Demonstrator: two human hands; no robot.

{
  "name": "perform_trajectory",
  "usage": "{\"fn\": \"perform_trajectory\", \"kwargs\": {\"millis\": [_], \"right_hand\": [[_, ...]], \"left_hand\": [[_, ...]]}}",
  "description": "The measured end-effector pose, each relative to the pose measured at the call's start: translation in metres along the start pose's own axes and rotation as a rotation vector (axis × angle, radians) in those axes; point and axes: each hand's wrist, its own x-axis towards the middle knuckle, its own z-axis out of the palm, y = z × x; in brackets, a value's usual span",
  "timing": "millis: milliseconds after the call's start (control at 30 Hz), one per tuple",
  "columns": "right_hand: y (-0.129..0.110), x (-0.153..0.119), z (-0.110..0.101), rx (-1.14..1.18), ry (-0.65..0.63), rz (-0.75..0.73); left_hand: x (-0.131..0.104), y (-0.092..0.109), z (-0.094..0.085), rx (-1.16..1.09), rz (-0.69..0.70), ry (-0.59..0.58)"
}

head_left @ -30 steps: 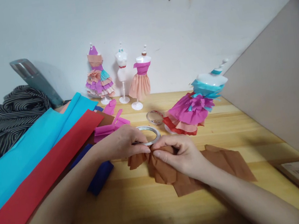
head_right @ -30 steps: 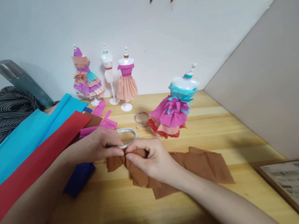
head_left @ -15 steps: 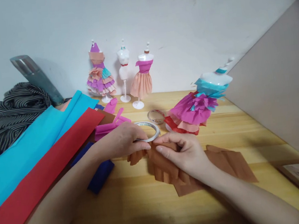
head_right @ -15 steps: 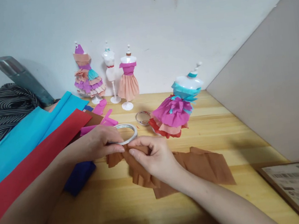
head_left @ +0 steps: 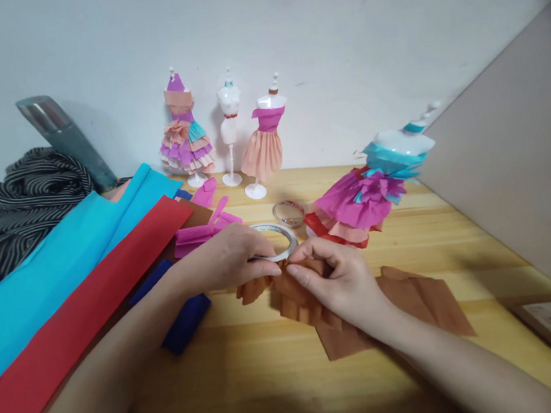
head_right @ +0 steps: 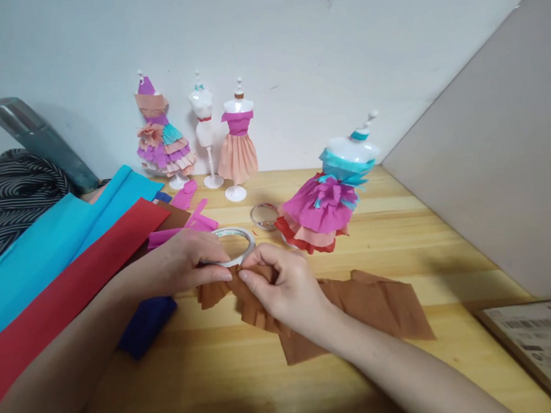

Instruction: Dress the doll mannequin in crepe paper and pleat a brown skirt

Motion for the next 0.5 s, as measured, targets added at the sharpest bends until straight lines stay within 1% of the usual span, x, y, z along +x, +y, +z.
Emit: {"fn": "perform_trajectory", "kwargs": {"millis": [167, 300, 433, 500], "right_hand": [[0.0054, 0.0008, 0.0011, -0.044, 0.01, 0.039], [0.008, 0.0018, 0.0033, 0.057, 0.004, 0.086], [0.0034, 0.0058, 0.0039, 0.168, -0.015, 0.154], [0.0013, 0.0097, 0.0034, 0.204, -0.004, 0.185]], "left_hand": [[-0.0016, 0.004, -0.0015, -0.041, -0.007, -0.011], [-0.0009, 0.0051, -0.0007, -0.053, 0.029, -0.021], [0.002, 0.0066, 0.0025, 0.02, 0.035, -0.028], [0.0034, 0.007, 0.0043, 0.022, 0.043, -0.036]]}}
